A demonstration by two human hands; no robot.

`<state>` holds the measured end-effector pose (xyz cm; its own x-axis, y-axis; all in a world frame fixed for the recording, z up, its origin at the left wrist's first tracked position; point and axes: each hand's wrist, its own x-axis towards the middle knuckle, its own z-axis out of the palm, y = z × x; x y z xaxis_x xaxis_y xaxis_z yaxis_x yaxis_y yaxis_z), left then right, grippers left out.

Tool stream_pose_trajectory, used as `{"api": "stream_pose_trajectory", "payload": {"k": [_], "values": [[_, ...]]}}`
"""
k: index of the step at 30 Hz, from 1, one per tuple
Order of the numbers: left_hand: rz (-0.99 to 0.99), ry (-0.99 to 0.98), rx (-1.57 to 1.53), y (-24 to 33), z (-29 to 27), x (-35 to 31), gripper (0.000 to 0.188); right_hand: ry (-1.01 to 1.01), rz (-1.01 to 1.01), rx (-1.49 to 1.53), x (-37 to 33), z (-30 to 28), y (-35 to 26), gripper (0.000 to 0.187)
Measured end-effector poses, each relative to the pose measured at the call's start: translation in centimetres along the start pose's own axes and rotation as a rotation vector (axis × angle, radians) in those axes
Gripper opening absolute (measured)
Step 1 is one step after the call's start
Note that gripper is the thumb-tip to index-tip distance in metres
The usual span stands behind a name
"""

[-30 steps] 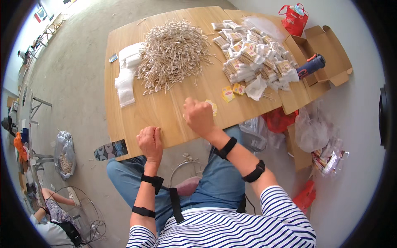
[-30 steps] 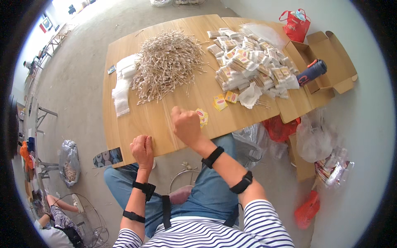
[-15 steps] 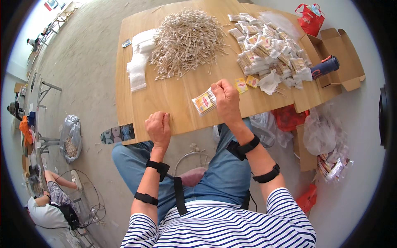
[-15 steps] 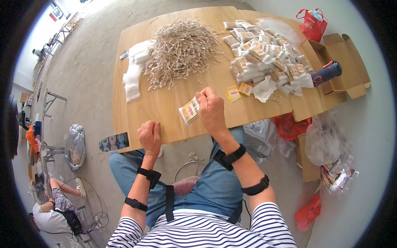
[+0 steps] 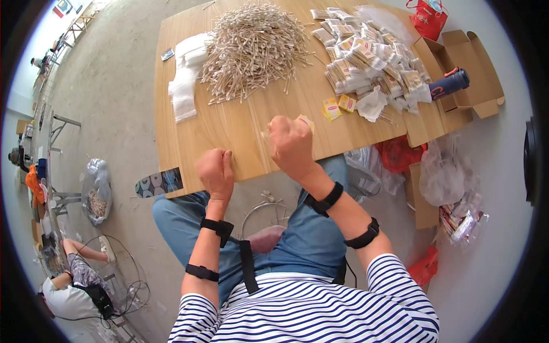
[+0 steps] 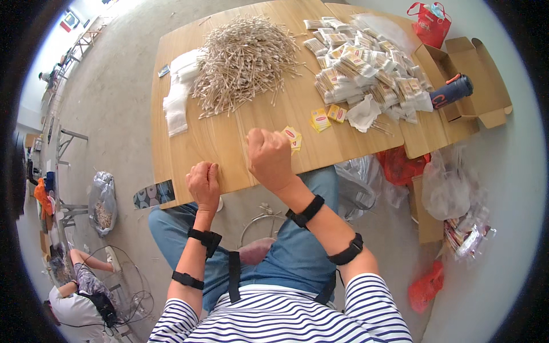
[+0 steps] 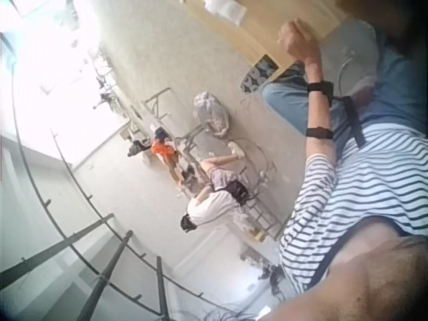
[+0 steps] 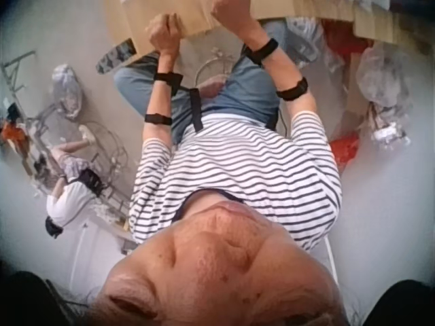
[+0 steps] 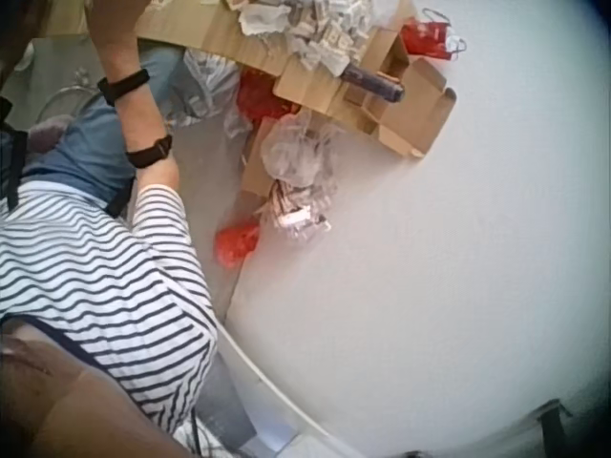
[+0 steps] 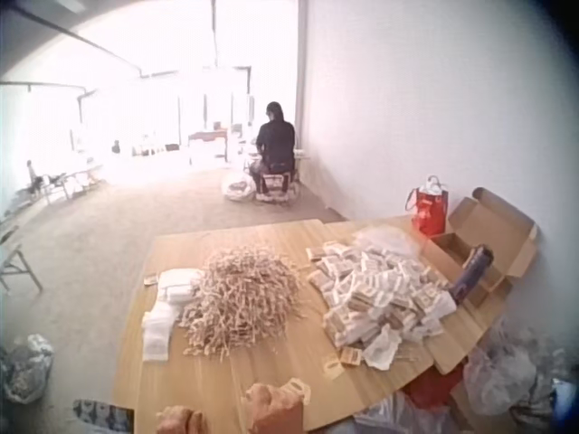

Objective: Sorting cotton swabs into bundles and placing them into small plastic bags.

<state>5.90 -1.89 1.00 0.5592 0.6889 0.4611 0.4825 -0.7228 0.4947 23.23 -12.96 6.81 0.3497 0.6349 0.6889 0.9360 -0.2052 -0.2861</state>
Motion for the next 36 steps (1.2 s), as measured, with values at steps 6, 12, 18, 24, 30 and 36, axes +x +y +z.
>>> {"api": "stream_pose_trajectory", "payload": {"k": [6, 12, 18, 24, 30, 36], "values": [[-0.026, -0.082, -0.003, 0.3, -0.6, 0.6, 0.017, -0.132, 0.292, 0.145, -1.5, 0.3, 1.9, 0.015], [-0.499, -0.457, -1.05, 5.7, -2.9, 1.0, 0.026, -0.228, 0.928, 1.11, -1.5, -4.6, -0.6, 0.016], [-0.468, -0.766, -1.263, 9.3, -4.7, 0.6, 0.028, -0.173, 0.882, 1.234, -1.8, -6.8, -0.7, 0.02], [-0.388, -0.813, -1.222, 10.4, -5.6, 0.4, 0.025, -0.271, 0.812, 1.205, -1.6, -8.9, -0.4, 0.013], [-0.365, -0.834, -1.194, 11.0, -6.0, 0.5, 0.022, -0.325, 0.717, 1.062, -1.7, -9.6, -0.6, 0.01], [-0.354, -0.825, -1.21, 10.7, -5.7, 0.0, 0.02, -0.137, 0.174, 0.398, -1.7, -10.1, -2.0, 0.013]]}}
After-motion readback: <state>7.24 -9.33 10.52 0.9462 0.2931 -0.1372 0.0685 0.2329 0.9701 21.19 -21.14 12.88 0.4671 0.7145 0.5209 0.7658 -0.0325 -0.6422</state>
